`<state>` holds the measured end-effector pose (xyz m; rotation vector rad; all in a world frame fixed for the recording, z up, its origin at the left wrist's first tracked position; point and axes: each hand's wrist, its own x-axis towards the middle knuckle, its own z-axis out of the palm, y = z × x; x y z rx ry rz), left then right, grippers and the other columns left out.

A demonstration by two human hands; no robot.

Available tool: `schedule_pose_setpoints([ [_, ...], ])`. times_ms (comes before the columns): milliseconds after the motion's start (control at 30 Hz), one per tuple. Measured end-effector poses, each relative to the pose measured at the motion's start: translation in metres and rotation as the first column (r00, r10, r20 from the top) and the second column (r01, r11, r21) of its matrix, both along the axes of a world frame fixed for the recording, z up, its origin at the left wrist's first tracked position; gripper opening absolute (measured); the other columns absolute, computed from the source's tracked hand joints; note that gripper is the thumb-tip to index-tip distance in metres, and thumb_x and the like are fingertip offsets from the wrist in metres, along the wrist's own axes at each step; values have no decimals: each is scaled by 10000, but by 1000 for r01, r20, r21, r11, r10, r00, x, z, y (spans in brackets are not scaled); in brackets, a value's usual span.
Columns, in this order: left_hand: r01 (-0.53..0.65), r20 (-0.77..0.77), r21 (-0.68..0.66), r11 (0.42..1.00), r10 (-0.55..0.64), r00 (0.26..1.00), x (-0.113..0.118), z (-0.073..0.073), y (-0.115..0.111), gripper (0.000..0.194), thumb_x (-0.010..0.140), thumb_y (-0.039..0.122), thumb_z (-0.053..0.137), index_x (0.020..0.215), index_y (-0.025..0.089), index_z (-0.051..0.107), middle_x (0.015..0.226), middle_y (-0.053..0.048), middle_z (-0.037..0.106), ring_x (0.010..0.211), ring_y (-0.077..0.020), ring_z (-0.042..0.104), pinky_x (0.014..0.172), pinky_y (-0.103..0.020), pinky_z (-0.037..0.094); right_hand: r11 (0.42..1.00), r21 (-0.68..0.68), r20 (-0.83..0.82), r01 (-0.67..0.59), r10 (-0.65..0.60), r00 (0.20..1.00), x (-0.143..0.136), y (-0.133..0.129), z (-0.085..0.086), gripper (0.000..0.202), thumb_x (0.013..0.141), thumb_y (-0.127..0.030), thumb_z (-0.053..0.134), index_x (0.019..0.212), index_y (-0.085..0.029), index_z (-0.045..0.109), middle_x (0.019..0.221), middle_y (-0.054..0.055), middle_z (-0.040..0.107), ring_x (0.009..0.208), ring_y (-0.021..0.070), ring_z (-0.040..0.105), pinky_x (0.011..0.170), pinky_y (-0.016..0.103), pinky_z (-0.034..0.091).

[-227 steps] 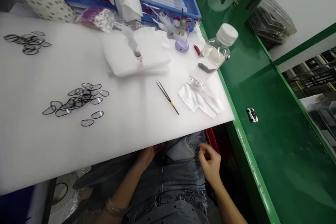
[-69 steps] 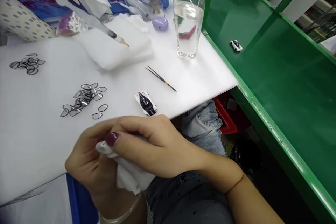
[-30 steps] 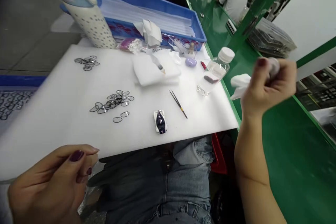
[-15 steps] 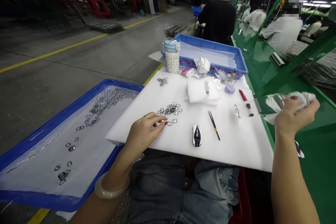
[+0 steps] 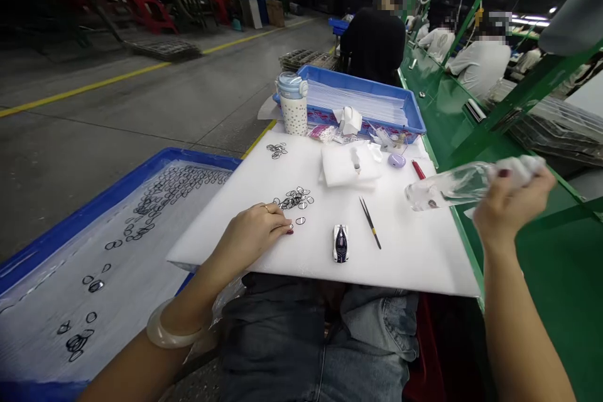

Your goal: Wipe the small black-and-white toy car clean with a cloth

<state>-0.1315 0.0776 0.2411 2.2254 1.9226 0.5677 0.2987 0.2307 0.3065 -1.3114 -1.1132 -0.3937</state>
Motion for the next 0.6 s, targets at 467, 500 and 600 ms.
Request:
schedule_pose_setpoints([
  [467,173,904,-197,965,247,-348,90,-19,-22,286,654,412,882,796,180,795,761,-49,733,711,-131,668,707,-237,575,582,-112,-40,-805,807,589,-114,-97,25,225,938,-241,383,732,-254,473,444,-84,417,347,105,370,454,265,338],
  [500,183,885,-194,964,253,-392,92,-19,-22,280,648,399,893,793,181,793,764,-45,729,715,-125,665,713,-229,577,518,-298,-43,-802,832,553,-127,-116,11,145,908,-215,514,768,-230,547,503,-49,524,380,113,436,443,259,336],
  [600,191,861,-194,962,260,-438,87,-22,-22,268,624,363,918,784,191,790,757,-39,729,716,-121,672,715,-218,587,423,-682,31,-597,832,554,-155,-157,-39,124,920,-233,585,802,-192,590,608,0,602,485,133,525,473,251,358],
])
